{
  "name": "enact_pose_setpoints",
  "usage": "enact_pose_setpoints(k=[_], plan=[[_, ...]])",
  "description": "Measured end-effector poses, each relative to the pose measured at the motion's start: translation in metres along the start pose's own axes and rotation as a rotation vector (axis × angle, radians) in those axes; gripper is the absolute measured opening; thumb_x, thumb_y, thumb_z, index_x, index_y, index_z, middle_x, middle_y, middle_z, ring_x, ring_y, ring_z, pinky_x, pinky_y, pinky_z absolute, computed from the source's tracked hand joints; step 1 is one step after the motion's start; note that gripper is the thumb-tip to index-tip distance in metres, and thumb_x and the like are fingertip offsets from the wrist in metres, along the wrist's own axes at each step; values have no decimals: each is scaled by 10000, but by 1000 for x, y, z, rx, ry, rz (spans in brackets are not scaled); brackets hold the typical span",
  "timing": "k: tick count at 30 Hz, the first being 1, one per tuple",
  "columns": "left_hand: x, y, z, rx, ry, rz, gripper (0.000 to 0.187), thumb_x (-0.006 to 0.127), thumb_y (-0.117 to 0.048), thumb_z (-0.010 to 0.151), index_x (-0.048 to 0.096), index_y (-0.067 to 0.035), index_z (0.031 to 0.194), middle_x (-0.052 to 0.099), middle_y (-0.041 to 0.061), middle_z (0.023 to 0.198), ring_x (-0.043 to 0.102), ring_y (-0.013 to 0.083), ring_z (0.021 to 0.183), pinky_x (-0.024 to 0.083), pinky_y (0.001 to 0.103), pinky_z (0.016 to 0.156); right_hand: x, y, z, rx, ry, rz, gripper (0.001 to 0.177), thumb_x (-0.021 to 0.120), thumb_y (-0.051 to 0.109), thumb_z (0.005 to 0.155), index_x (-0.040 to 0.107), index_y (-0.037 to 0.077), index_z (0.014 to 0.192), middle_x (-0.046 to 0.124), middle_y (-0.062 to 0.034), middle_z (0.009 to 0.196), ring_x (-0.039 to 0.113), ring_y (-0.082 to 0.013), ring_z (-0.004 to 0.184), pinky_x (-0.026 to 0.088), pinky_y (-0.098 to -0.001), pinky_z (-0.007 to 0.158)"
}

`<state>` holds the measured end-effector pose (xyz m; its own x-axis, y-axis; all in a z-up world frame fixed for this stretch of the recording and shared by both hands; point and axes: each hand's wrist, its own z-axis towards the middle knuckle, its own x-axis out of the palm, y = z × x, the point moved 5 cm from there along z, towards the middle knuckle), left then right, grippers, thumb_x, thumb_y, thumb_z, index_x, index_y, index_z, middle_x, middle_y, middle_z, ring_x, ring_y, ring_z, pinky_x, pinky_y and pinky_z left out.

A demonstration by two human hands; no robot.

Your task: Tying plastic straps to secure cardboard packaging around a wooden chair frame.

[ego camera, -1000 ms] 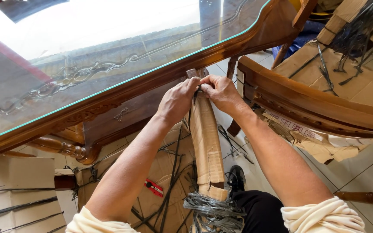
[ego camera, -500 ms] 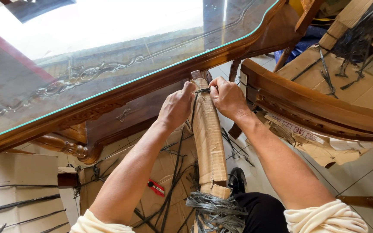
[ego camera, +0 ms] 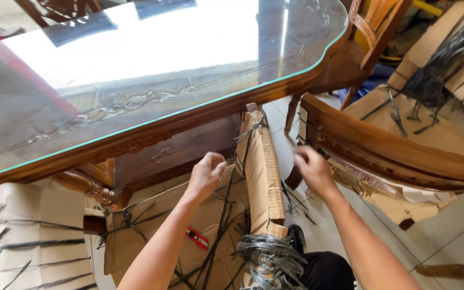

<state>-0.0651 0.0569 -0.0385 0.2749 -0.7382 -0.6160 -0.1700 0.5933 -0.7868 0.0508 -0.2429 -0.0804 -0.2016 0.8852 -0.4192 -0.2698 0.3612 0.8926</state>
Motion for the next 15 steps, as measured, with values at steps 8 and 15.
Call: enact_pose_setpoints(k=[8,15], plan=[[-68,-50,-99,-96,132,-129,289,658,-320,980,705,-63,857,700,7,759,634,99,720,542,291,675,5,-237,-236,488,89,-330,373,636,380,908,759,160,1183,807,-102,1108,760,-244,1057,572,-372,925],[-54,-85,-169,-44,314,-366,298,663,-314,996,737,-27,968,724,-3,840,643,82,796,546,268,747,-32,-141,-286,368,-86,-250,282,643,267,970,754,79,1150,762,-114,1064,703,-253,988,525,-373,857]])
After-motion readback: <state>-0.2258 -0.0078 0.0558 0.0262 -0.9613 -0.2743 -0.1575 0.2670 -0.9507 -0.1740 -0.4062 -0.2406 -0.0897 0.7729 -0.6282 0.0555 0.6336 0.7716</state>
